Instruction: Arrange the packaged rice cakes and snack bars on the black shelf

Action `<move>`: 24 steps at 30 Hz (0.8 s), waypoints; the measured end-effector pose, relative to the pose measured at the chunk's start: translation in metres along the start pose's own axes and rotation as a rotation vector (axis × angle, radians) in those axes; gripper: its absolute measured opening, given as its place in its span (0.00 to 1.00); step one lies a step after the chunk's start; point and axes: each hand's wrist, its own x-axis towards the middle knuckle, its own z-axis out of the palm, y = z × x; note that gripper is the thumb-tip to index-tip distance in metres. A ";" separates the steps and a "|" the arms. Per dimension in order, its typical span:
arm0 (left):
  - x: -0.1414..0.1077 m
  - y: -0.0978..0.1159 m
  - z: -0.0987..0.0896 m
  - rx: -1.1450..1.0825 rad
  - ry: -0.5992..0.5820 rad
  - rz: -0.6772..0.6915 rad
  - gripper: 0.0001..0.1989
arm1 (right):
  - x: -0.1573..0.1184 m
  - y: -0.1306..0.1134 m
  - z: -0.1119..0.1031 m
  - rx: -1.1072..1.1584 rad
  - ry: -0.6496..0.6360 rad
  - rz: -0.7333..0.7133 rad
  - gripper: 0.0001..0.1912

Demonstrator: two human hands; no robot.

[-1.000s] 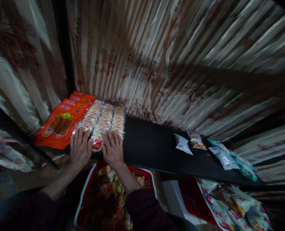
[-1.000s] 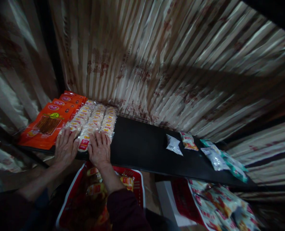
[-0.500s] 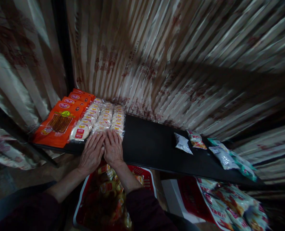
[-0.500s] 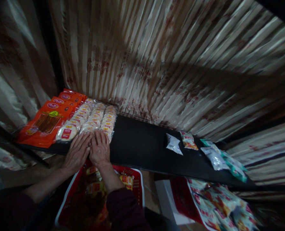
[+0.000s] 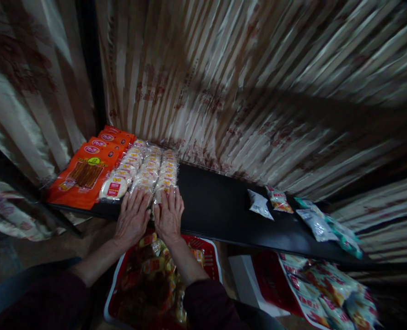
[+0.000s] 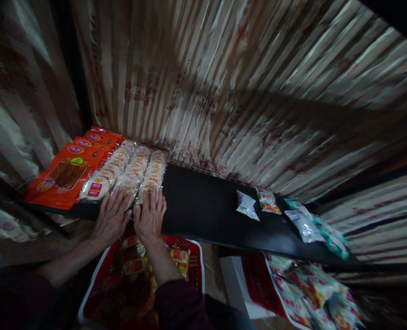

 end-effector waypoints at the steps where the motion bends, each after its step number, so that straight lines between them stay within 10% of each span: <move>1: 0.000 0.000 0.000 0.006 0.005 -0.004 0.24 | -0.001 0.001 0.000 -0.008 -0.015 0.007 0.24; 24: 0.008 0.023 -0.007 -0.058 -0.089 0.018 0.29 | 0.015 0.019 0.007 0.215 -0.028 0.057 0.24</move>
